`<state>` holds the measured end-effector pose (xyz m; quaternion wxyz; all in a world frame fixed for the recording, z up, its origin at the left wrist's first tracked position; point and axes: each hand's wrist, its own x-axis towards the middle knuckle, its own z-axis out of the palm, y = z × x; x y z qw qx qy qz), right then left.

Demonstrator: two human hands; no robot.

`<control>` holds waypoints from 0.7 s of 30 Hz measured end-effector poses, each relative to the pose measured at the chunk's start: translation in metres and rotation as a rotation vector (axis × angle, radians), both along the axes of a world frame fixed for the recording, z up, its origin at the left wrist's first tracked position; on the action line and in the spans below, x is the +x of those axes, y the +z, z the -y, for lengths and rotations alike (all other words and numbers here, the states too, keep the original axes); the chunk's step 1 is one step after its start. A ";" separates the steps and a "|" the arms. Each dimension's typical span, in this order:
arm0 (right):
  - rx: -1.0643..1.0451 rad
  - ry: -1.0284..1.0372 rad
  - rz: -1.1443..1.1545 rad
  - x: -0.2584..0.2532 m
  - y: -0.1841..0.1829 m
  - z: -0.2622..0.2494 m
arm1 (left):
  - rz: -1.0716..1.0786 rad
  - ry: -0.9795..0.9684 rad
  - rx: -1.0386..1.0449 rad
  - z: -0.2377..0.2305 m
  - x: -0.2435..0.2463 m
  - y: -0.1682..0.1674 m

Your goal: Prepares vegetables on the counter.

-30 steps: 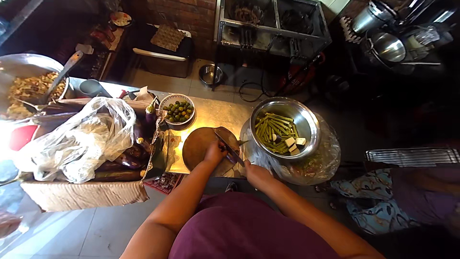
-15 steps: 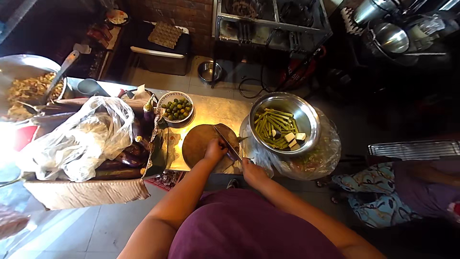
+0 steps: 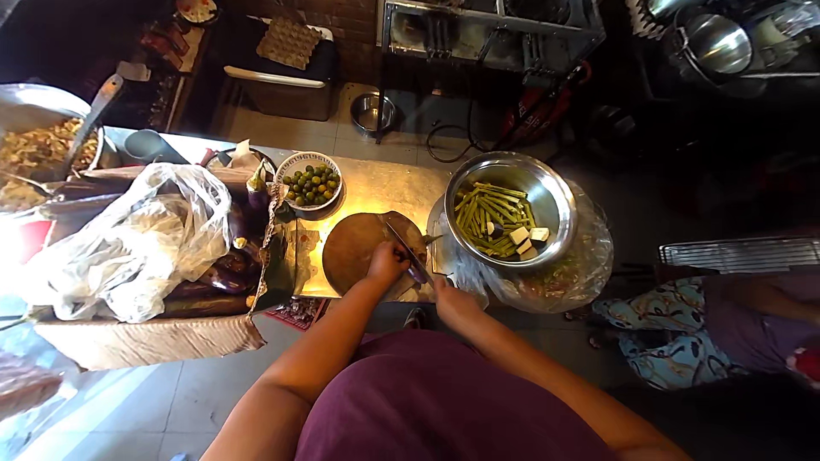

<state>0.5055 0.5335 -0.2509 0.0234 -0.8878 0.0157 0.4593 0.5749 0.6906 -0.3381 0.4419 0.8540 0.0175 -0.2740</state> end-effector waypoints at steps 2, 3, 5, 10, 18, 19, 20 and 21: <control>0.032 -0.006 0.031 0.004 -0.028 -0.005 | 0.003 0.003 -0.002 0.001 -0.003 -0.002; 0.034 -0.002 0.046 0.005 -0.038 -0.007 | 0.000 0.005 -0.007 0.000 -0.002 -0.002; 0.038 -0.002 0.063 0.007 -0.044 -0.009 | -0.009 0.007 -0.020 -0.003 0.000 -0.001; 0.029 0.005 0.061 0.000 -0.044 0.001 | 0.023 -0.019 -0.023 -0.004 -0.001 -0.006; 0.095 -0.103 0.009 -0.058 -0.054 0.048 | 0.033 -0.047 -0.055 -0.014 -0.007 -0.008; 0.099 -0.104 0.007 -0.056 -0.053 0.045 | 0.040 -0.058 -0.060 -0.016 -0.009 -0.009; 0.111 -0.103 0.014 -0.051 -0.051 0.042 | 0.047 -0.066 -0.063 -0.018 -0.010 -0.010; 0.126 -0.100 0.030 -0.045 -0.049 0.037 | 0.067 -0.070 -0.063 -0.021 -0.012 -0.012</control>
